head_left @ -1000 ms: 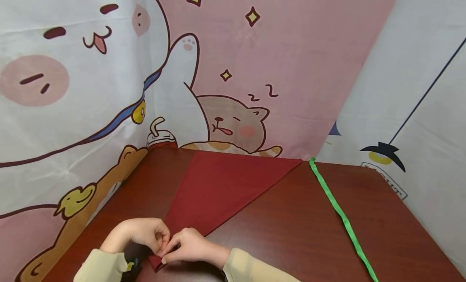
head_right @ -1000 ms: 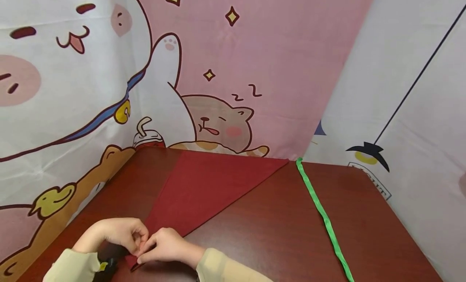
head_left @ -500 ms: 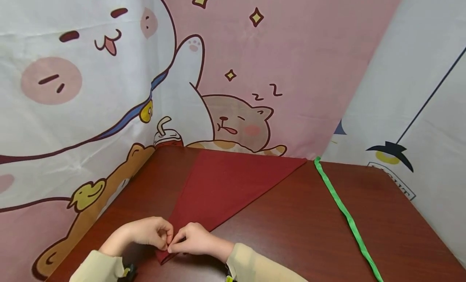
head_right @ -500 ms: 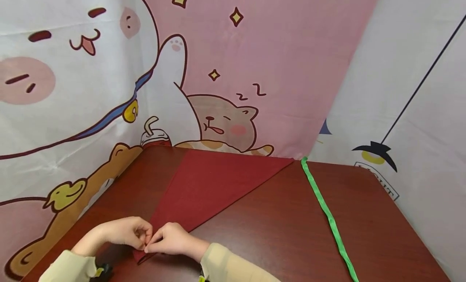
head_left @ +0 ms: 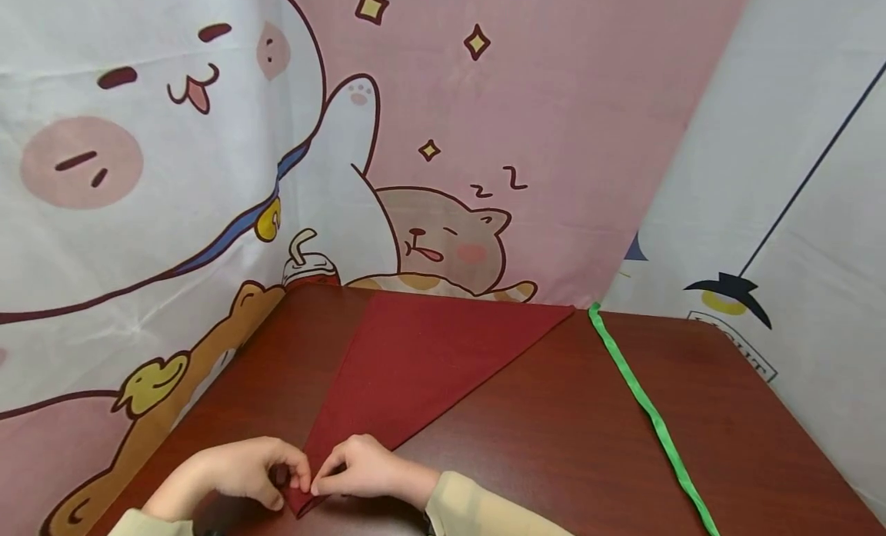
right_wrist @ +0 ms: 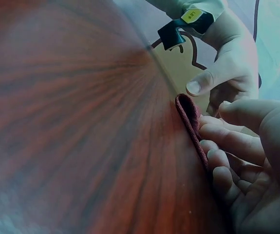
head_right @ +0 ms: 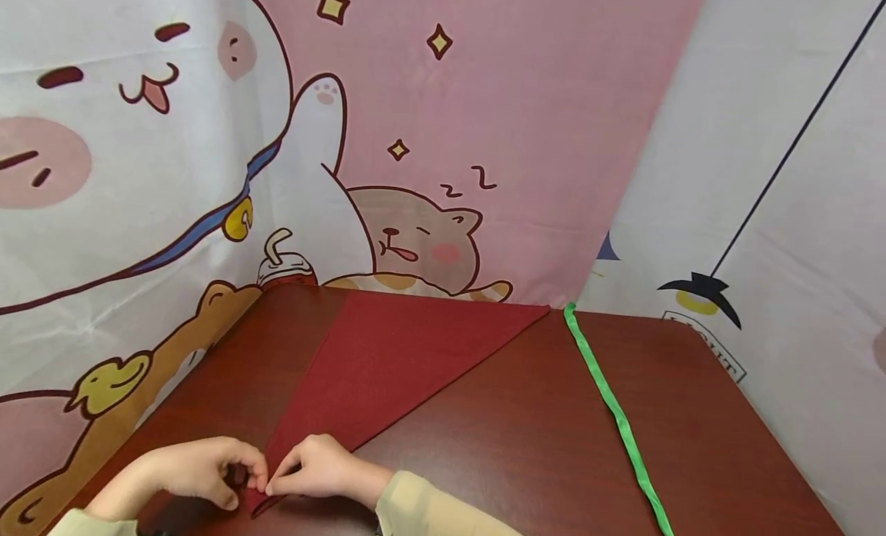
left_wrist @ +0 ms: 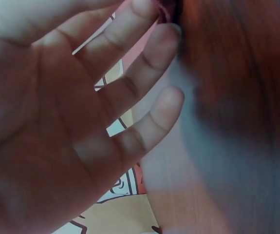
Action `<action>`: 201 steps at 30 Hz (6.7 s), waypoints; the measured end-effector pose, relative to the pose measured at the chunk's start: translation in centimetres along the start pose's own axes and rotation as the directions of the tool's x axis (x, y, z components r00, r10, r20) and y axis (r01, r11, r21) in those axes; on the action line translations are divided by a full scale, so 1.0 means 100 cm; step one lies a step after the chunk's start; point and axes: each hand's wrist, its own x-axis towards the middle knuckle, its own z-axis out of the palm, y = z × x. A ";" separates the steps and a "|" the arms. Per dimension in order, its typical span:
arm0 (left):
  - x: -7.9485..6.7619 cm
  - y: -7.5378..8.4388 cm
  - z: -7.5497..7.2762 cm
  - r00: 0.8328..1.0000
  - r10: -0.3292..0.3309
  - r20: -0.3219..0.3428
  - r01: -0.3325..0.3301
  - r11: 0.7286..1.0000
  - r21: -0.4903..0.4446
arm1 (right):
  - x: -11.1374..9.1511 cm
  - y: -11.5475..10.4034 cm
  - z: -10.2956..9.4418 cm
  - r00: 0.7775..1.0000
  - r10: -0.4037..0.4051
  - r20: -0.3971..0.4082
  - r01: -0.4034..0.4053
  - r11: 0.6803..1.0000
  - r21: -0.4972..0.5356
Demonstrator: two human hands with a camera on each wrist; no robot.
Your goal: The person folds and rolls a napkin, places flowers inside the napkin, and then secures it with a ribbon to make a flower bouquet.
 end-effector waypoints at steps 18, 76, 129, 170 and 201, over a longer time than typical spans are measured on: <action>0.005 -0.001 0.006 0.998 0.019 -0.059 -0.009 0.986 0.167 | 0.001 0.003 0.001 0.999 -0.036 -0.040 0.034 0.998 -0.054; 0.020 0.010 -0.007 0.986 0.002 -0.168 0.057 0.936 0.347 | 0.005 -0.006 0.004 0.995 0.057 -0.082 -0.061 0.997 -0.049; 0.015 -0.007 -0.011 0.991 0.052 -0.121 -0.029 0.982 0.184 | 0.018 -0.030 0.009 0.962 0.267 -0.052 -0.266 0.882 -0.389; 0.044 -0.030 -0.042 0.992 0.028 0.126 -0.016 0.995 -0.095 | 0.002 -0.012 -0.003 0.958 0.285 -0.022 -0.281 0.925 -0.255; 0.074 -0.012 -0.049 0.966 -0.244 0.084 0.240 0.969 0.050 | -0.004 -0.005 -0.004 0.969 0.223 -0.105 -0.245 0.919 -0.307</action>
